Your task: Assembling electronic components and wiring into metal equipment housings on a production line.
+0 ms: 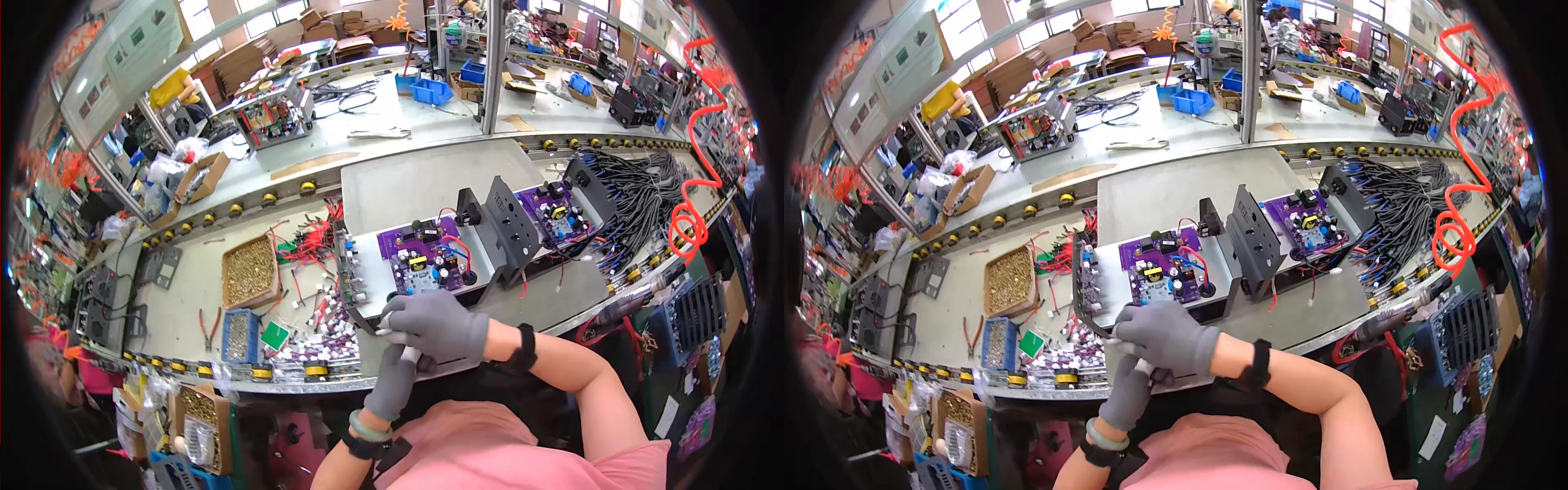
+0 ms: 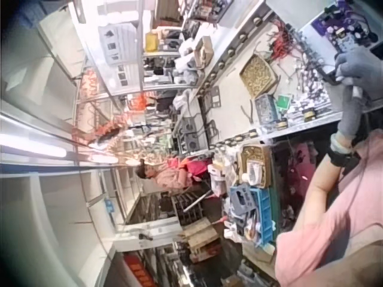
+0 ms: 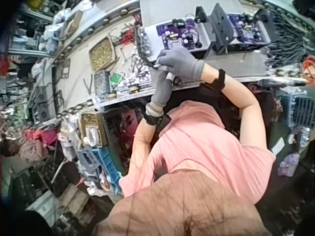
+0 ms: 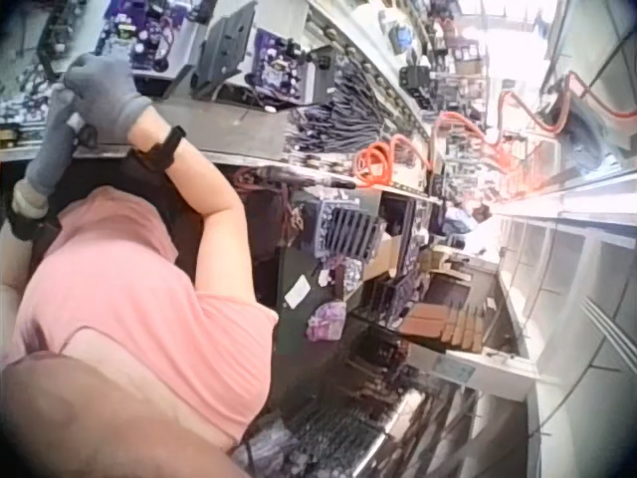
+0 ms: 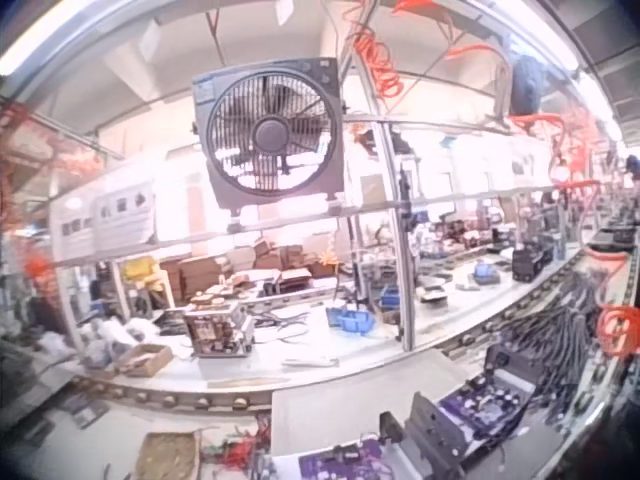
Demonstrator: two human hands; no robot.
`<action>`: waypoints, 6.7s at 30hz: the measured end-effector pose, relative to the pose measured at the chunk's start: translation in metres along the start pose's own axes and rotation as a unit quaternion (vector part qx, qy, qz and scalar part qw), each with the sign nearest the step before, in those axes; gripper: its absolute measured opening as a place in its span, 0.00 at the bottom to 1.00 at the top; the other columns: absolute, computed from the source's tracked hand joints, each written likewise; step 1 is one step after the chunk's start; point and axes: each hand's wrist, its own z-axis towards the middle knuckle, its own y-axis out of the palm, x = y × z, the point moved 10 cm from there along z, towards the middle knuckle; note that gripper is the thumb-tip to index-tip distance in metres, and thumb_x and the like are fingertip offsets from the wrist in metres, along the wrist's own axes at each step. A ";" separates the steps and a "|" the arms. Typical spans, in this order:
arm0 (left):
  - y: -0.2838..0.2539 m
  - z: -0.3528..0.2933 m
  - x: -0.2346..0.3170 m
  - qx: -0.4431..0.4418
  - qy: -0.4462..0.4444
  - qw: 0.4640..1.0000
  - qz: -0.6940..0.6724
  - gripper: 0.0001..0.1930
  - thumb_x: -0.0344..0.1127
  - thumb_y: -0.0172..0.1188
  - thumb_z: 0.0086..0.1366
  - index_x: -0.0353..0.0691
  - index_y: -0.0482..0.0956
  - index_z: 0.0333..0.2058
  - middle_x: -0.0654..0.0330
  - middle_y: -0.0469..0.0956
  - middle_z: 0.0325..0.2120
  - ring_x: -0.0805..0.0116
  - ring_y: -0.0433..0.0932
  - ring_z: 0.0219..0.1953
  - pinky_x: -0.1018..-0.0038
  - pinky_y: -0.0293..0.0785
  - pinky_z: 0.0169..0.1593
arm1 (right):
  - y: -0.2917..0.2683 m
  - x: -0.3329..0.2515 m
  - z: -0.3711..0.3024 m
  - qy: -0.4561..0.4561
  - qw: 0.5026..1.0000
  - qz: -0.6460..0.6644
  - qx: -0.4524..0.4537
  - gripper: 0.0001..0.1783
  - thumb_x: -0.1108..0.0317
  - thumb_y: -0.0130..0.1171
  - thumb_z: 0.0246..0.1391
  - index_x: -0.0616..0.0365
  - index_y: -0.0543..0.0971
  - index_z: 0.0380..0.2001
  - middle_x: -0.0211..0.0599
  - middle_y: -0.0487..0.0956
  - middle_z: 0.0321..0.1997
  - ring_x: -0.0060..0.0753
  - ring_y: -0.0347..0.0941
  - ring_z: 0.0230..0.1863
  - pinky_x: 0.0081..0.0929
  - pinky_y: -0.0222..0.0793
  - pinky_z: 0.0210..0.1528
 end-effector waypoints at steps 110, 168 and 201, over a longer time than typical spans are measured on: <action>-0.098 0.081 0.117 -0.034 -0.050 0.983 0.173 0.29 0.36 0.64 0.62 0.27 0.68 0.58 0.55 0.77 0.48 0.72 0.75 0.48 0.73 0.71 0.53 | 0.060 0.071 0.097 0.116 0.929 -0.264 -0.232 0.08 0.65 0.56 0.47 0.48 0.84 0.26 0.38 0.82 0.27 0.39 0.80 0.34 0.41 0.68 0.43; -0.110 0.067 0.110 0.057 0.086 0.942 0.321 0.37 0.36 0.61 0.63 0.27 0.56 0.66 0.42 0.73 0.53 0.62 0.76 0.53 0.69 0.72 0.55 | 0.061 0.097 0.086 0.353 0.888 0.231 -0.181 0.12 0.68 0.58 0.53 0.67 0.82 0.35 0.33 0.80 0.26 0.21 0.72 0.29 0.24 0.69 0.34; -0.290 0.167 0.038 0.105 -0.127 0.837 0.522 0.16 0.38 0.59 0.65 0.33 0.78 0.47 0.55 0.80 0.44 0.58 0.77 0.47 0.64 0.72 0.50 | -0.006 0.106 0.014 0.060 0.970 -0.213 0.097 0.13 0.61 0.59 0.38 0.49 0.80 0.31 0.32 0.76 0.38 0.41 0.72 0.46 0.41 0.68 0.45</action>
